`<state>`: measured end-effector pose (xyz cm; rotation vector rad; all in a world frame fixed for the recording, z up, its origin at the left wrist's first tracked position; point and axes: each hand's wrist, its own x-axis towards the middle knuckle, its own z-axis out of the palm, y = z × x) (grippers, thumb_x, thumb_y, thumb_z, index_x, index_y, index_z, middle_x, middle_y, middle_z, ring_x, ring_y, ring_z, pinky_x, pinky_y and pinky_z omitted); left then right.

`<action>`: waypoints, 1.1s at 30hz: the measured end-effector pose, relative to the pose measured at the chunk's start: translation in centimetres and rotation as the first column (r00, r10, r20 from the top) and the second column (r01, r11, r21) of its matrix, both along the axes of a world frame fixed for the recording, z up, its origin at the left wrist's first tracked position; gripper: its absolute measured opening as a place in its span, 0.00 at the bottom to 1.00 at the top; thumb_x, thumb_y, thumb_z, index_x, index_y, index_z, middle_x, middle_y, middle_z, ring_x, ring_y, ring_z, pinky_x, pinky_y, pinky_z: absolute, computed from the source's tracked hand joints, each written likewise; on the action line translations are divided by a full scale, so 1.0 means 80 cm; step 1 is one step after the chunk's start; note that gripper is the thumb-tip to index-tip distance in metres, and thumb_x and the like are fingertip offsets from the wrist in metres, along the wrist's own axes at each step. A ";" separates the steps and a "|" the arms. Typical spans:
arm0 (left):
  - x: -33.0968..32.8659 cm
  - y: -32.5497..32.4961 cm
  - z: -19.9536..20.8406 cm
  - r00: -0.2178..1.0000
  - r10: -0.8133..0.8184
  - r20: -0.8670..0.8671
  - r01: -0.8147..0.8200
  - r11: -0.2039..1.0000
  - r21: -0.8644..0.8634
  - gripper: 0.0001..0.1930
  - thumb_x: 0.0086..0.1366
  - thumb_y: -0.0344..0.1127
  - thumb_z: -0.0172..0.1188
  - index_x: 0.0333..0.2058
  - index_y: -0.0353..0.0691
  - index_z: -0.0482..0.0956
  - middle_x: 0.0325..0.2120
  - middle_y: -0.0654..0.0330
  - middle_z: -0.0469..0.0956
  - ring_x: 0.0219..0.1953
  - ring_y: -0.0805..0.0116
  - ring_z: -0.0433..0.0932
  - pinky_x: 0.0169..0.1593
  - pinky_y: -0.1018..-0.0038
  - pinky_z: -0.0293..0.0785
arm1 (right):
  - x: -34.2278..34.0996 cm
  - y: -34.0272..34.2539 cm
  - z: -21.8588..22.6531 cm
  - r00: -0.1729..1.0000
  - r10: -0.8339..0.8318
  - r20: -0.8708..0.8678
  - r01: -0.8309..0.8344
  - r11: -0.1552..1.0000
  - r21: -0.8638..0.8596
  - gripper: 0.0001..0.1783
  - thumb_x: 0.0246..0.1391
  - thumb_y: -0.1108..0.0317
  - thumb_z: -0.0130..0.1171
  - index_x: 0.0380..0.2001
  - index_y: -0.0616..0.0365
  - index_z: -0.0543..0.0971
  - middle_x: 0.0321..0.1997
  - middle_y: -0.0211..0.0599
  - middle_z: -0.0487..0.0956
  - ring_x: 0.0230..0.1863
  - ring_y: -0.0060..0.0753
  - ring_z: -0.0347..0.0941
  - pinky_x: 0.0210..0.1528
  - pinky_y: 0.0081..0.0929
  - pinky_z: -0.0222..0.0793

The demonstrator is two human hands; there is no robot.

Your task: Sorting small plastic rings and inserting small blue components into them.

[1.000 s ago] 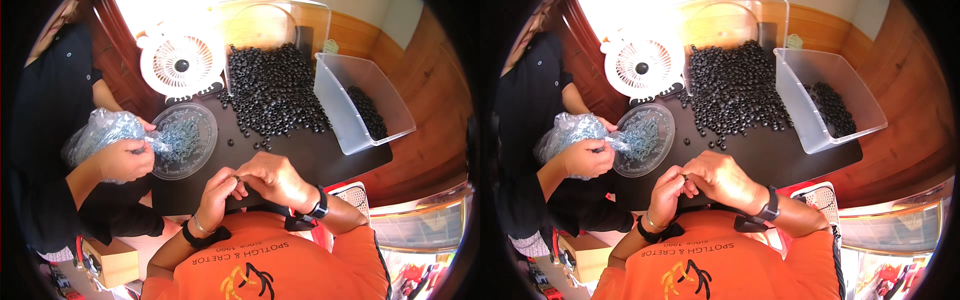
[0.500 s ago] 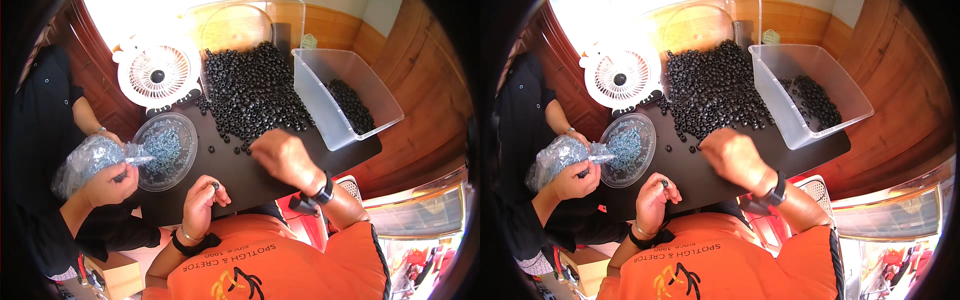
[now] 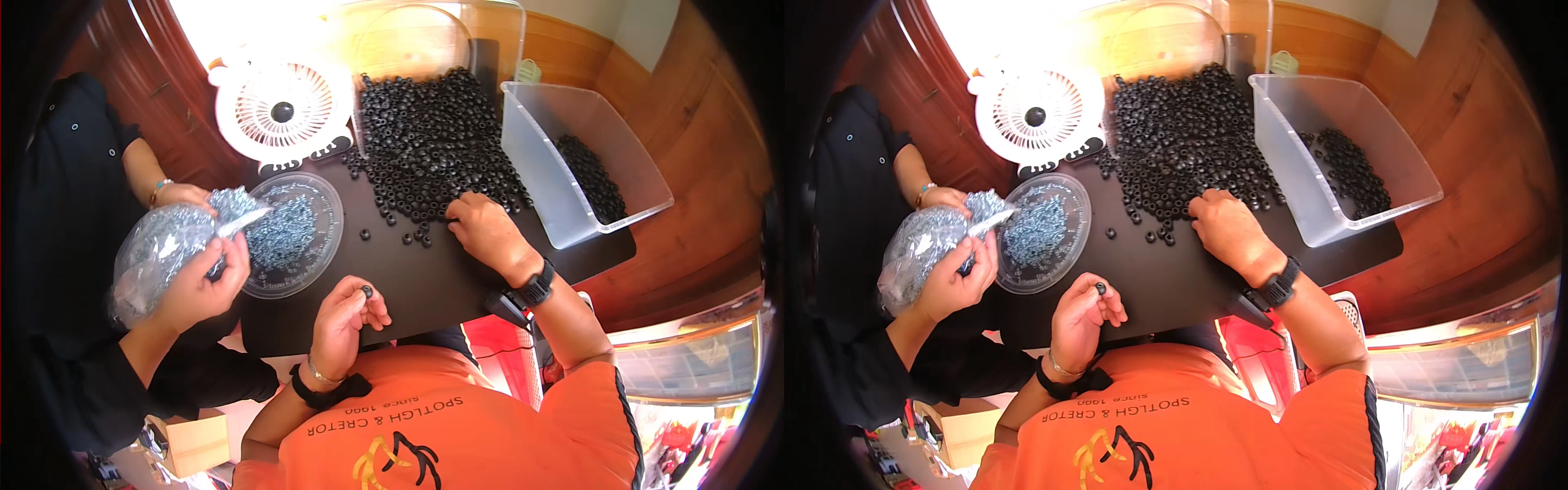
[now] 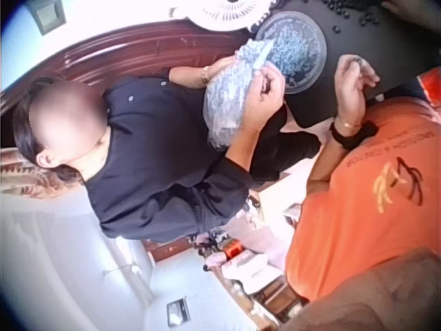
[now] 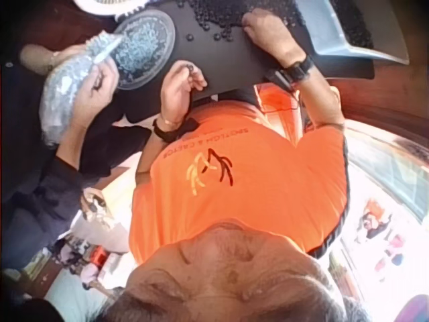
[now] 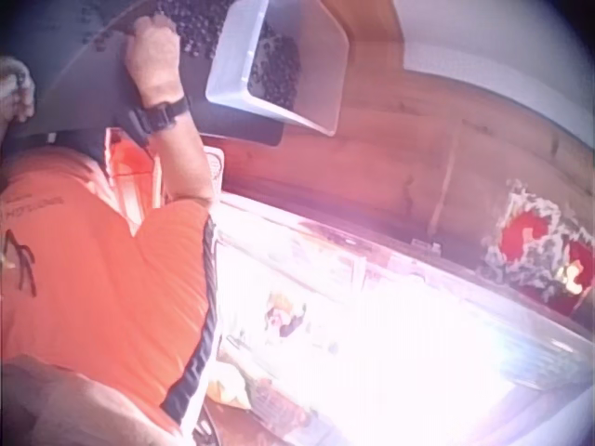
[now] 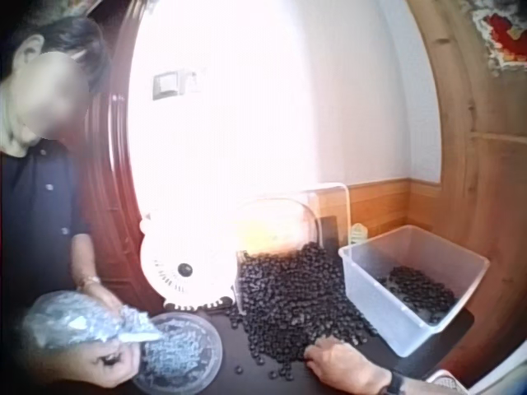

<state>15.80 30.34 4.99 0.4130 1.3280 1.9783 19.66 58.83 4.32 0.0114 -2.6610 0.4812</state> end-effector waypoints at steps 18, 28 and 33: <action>-0.006 0.013 0.009 0.996 -0.092 -0.006 0.091 0.973 0.212 0.12 0.71 0.42 0.46 0.39 0.39 0.71 0.31 0.55 0.76 0.32 0.67 0.76 0.38 0.75 0.69 | 0.016 -0.092 0.049 0.923 0.382 -0.045 -0.162 0.281 -0.946 0.06 0.60 0.76 0.59 0.41 0.60 0.78 0.36 0.25 0.79 0.39 0.15 0.73 0.44 0.18 0.70; -0.006 0.011 -0.001 0.994 -0.101 -0.036 0.107 0.926 0.363 0.14 0.72 0.43 0.43 0.38 0.37 0.70 0.31 0.51 0.76 0.33 0.64 0.76 0.39 0.73 0.70 | 0.023 -0.129 0.034 0.817 0.467 -0.338 -0.375 -0.015 -0.927 0.10 0.62 0.78 0.53 0.46 0.65 0.77 0.36 0.39 0.79 0.30 0.29 0.77 0.38 0.28 0.75; -0.006 0.011 -0.003 0.986 -0.146 -0.077 0.165 0.896 0.411 0.14 0.71 0.42 0.43 0.38 0.36 0.70 0.31 0.50 0.76 0.33 0.63 0.75 0.39 0.72 0.70 | 0.024 -0.124 0.041 0.805 0.512 -0.299 -0.331 -0.030 -0.943 0.09 0.62 0.78 0.53 0.44 0.65 0.78 0.38 0.39 0.78 0.29 0.30 0.78 0.38 0.29 0.76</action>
